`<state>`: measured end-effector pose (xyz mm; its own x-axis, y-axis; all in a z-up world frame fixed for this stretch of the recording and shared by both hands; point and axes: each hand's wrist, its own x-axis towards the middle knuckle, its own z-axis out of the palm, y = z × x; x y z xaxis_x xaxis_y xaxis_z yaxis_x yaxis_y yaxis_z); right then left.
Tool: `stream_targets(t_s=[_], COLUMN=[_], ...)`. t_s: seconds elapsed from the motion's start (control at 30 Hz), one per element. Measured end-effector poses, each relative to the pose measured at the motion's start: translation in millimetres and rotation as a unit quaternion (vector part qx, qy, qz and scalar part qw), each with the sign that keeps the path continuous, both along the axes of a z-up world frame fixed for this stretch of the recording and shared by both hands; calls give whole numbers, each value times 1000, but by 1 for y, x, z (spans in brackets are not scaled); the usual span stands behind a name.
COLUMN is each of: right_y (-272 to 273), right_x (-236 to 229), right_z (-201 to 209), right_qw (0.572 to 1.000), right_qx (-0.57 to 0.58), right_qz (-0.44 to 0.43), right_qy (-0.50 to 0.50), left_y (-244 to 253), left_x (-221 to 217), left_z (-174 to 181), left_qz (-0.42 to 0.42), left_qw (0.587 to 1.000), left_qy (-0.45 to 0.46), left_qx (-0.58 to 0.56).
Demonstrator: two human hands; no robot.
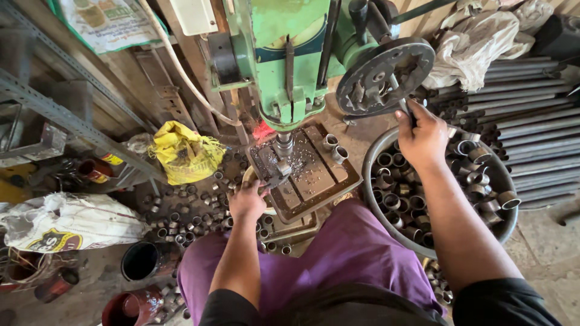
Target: The person operates a green drill press in a workshop, repeatedly placing small metal cylindrical parts under the drill bit. They use their left hand to position the parts and their right hand to turn the machine's wheel, lowering the drill to process the items before moving them to a nearby metal bowl.
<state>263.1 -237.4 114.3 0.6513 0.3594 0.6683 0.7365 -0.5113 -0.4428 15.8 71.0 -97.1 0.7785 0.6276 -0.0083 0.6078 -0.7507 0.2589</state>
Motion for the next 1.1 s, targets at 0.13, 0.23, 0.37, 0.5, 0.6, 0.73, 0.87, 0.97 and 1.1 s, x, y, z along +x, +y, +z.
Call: stream_targets(t_s=[0.13,0.23,0.37,0.5,0.6,0.73,0.87,0.97,1.1], right_y=[1,2,5,4,1,11,20,29,97], right_x=[-1,-1,2,9,16,36,78,109,158], right_z=[0,-1,-5,-9,-16,-39,-52,-43,18], right_qw=[1000,1000,999,999,996,990,943,948,659], right_qx=[8,11,36,34,45,12,-49,88,452], right_qz=[6,3,30,38,63,62,10,119,337], right_qy=[5,8,18,12,51,122,329,283,499], left_y=[0,1,0,-1,2,9,5,1,1], left_x=[1,3,0,1,4,1,1,-2,0], left_z=[0,1,3,6,3,-10,-11,-2,-3], left_qz=[1,2,0,-5,-8,-3,-4,0,11], left_qw=[1000,999,1000,999,997,999,1000,1000,1000], left_qy=[19,37,29,41,75,14,9,18,18], left_qx=[0,-12,-4,-3,-10,-33,-9,-10,-14])
